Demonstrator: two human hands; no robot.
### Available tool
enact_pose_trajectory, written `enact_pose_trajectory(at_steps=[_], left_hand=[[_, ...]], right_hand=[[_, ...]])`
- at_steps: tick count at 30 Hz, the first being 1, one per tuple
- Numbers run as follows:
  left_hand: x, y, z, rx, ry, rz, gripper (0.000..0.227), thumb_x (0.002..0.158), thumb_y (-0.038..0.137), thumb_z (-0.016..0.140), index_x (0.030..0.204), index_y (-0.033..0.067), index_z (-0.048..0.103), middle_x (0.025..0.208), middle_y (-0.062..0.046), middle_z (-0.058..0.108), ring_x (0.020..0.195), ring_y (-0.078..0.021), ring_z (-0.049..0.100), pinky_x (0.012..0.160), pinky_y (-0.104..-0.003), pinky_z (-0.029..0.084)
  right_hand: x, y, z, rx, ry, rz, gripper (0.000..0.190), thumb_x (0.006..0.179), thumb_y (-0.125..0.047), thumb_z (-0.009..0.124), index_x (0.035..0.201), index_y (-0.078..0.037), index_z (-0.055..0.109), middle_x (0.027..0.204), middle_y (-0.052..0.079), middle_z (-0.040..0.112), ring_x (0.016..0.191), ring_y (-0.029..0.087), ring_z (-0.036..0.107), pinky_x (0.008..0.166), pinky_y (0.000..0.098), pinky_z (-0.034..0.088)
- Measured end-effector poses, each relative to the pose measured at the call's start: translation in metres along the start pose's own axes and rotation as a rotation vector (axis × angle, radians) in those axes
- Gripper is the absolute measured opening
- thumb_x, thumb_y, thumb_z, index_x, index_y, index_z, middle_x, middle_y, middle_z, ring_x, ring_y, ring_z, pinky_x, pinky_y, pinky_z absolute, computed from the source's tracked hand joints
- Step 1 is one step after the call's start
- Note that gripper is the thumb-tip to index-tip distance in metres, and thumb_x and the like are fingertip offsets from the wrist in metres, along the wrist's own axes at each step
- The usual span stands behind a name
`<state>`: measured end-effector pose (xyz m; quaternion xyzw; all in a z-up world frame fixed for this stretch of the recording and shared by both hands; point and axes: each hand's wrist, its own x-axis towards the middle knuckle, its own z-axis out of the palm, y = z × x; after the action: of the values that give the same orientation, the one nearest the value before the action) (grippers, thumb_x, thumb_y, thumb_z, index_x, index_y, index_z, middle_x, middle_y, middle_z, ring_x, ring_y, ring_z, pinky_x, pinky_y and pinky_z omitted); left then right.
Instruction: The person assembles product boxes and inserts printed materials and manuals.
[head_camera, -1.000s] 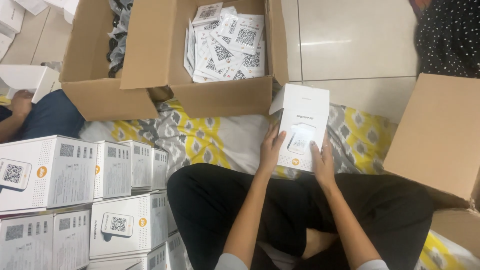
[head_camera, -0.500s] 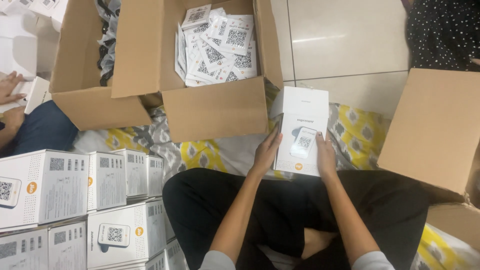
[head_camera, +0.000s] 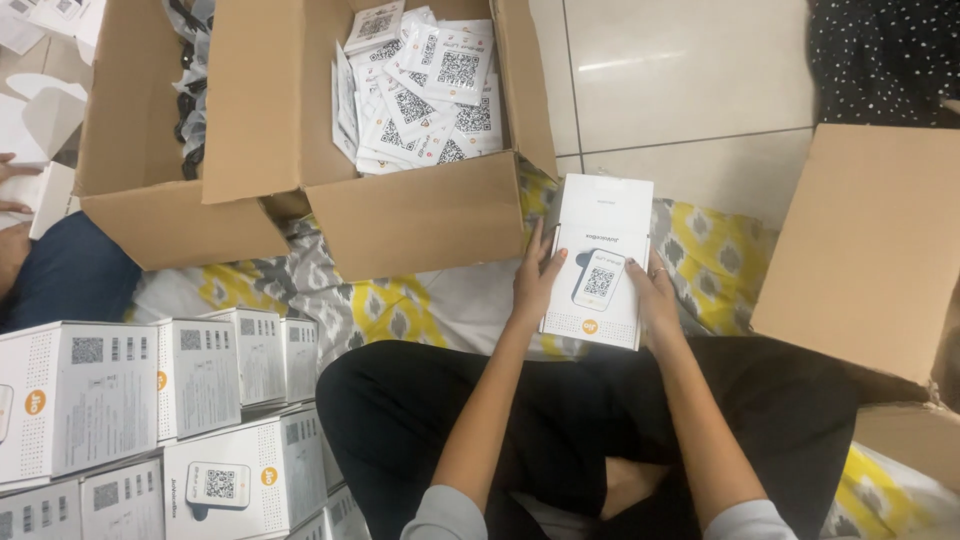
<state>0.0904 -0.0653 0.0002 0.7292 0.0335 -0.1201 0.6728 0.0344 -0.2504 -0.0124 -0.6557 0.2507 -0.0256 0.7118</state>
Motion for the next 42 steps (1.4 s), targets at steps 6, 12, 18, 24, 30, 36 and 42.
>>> enact_pose_trajectory(at_steps=[6,12,18,24,30,36,42], left_hand=[[0.0,-0.019,-0.029,-0.316,-0.259,-0.059,0.085,0.091,0.015,0.074,0.165,0.0142,0.033,0.169,-0.013,0.033,0.156,-0.022,0.026,0.121,-0.034,0.025],[-0.044,0.065,-0.016,-0.709,-0.4,0.022,0.107,0.083,0.011,0.079,0.166,0.018,0.013,0.17,-0.012,0.025,0.157,-0.0244,0.025,0.125,-0.036,0.029],[-0.055,0.055,-0.012,-0.36,-0.235,0.347,0.102,0.087,0.017,0.078,0.166,0.0068,0.013,0.155,-0.02,0.048,0.134,-0.0233,0.053,0.112,-0.037,0.044],[-0.066,0.038,-0.011,0.026,0.167,0.379,0.054,0.103,0.031,0.064,0.144,-0.0028,0.057,0.133,-0.019,0.07,0.124,-0.0229,0.066,0.105,-0.035,0.05],[-0.064,0.038,-0.025,0.027,0.165,0.395,0.052,0.103,0.038,0.061,0.138,0.0005,0.063,0.128,-0.018,0.073,0.115,-0.0248,0.07,0.101,-0.034,0.053],[-0.069,0.043,-0.03,0.048,0.004,0.6,0.061,0.106,0.046,0.052,0.148,0.0022,0.056,0.15,-0.017,0.058,0.144,-0.0295,0.051,0.12,-0.04,0.037],[-0.07,0.033,-0.022,-0.032,0.038,0.349,0.052,0.107,0.034,0.056,0.149,0.0036,0.055,0.167,-0.015,0.034,0.154,-0.03,0.029,0.121,-0.042,0.029]], right_hand=[[-0.01,-0.022,-0.002,0.068,-0.11,0.049,0.072,0.09,-0.014,0.054,0.158,-0.009,0.031,0.133,0.023,0.06,0.123,0.033,0.062,0.099,0.0456,0.055],[-0.025,-0.03,-0.017,0.524,-0.169,-0.131,0.064,0.097,-0.038,0.052,0.152,-0.01,0.034,0.146,0.02,0.05,0.138,0.033,0.05,0.114,0.0495,0.043],[-0.033,-0.017,-0.015,0.376,-0.133,-0.454,0.075,0.106,-0.059,0.043,0.155,-0.002,0.037,0.158,0.017,0.045,0.147,0.03,0.042,0.124,0.0457,0.031],[-0.072,-0.024,0.015,-0.177,0.062,-0.745,0.075,0.111,-0.049,0.044,0.163,0.002,0.027,0.167,0.02,0.03,0.156,0.032,0.029,0.129,0.0434,0.021],[-0.071,-0.02,0.012,-0.004,-0.031,-0.689,0.079,0.111,-0.051,0.045,0.161,0.006,0.024,0.165,0.023,0.035,0.154,0.033,0.033,0.127,0.0435,0.024],[-0.09,-0.042,0.018,-0.139,-0.047,-0.794,0.076,0.108,-0.055,0.039,0.154,0.005,0.036,0.157,0.021,0.045,0.147,0.031,0.044,0.124,0.0411,0.032],[-0.106,-0.03,0.033,-0.007,0.029,-0.677,0.053,0.111,-0.03,0.039,0.152,0.003,0.038,0.152,0.018,0.047,0.142,0.026,0.043,0.122,0.0373,0.031]])
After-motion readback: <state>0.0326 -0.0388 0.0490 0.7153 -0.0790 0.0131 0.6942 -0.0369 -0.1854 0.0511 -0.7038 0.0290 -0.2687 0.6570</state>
